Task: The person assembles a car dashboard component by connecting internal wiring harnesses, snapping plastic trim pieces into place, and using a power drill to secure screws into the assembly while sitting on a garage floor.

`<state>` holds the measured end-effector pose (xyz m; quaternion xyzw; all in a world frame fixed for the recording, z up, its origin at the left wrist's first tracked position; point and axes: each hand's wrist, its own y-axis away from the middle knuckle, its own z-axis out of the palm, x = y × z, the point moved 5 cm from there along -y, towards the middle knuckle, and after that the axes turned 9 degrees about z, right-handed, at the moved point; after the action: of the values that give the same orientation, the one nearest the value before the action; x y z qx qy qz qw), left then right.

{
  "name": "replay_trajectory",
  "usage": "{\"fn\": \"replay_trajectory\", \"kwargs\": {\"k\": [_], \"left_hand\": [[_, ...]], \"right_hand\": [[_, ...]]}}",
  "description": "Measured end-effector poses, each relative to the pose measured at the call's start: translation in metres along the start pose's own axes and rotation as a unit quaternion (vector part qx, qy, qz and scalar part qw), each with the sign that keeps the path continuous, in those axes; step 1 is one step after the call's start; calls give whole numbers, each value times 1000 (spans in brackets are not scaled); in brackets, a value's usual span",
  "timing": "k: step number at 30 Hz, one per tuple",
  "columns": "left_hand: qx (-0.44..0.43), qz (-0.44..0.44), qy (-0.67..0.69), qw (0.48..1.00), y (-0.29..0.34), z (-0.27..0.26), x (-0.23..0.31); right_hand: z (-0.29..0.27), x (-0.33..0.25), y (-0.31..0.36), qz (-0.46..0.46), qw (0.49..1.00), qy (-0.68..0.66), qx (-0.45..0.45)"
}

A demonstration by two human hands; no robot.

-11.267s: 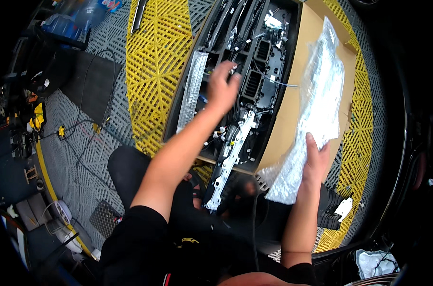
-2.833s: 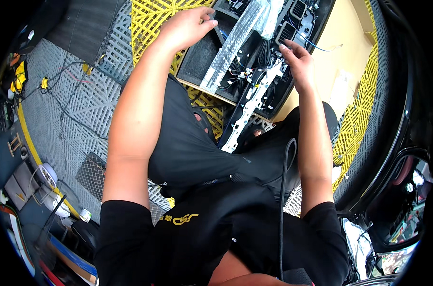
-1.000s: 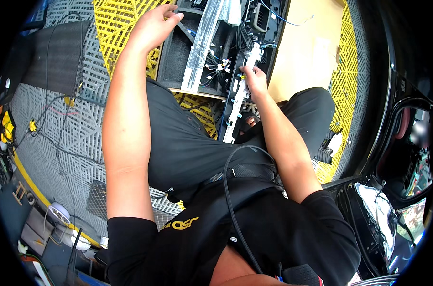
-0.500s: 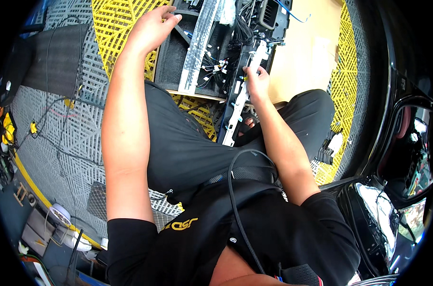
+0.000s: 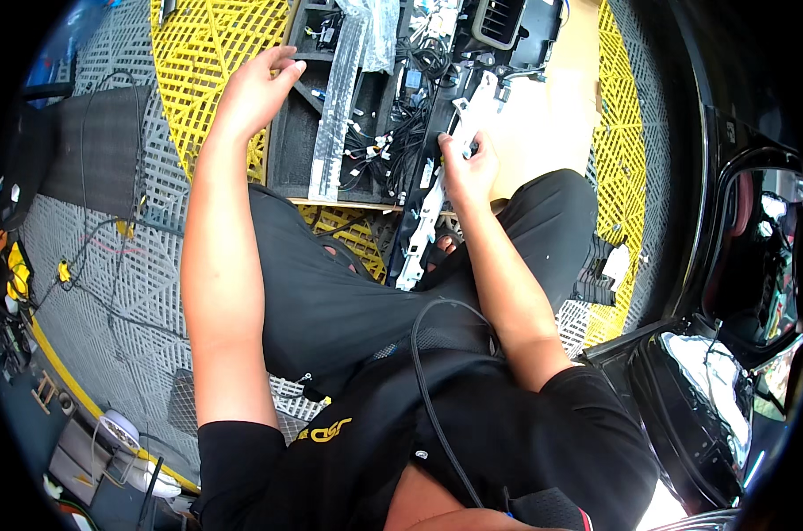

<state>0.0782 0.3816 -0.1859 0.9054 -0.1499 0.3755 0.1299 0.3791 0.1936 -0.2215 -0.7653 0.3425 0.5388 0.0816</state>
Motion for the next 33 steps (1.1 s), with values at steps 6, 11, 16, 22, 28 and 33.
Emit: {"fn": "replay_trajectory", "kwargs": {"k": [6, 11, 16, 22, 28, 33], "left_hand": [[12, 36, 76, 996, -1, 8, 29], [21, 248, 62, 967, 11, 50, 112], [-3, 241, 103, 965, 3, 66, 109], [20, 201, 169, 965, 13, 28, 111], [110, 147, 293, 938, -3, 16, 68], [95, 132, 48, 985, -9, 44, 67]], "right_hand": [[-12, -16, 4, -70, 996, 44, 28], [-9, -27, 13, -93, 994, 60, 13], [-2, -32, 21, -109, 992, 67, -17], [-5, -33, 20, -121, 987, 104, -11], [-3, -36, 19, -124, 987, 101, -13], [-1, -38, 20, -128, 988, 78, -26]]}}
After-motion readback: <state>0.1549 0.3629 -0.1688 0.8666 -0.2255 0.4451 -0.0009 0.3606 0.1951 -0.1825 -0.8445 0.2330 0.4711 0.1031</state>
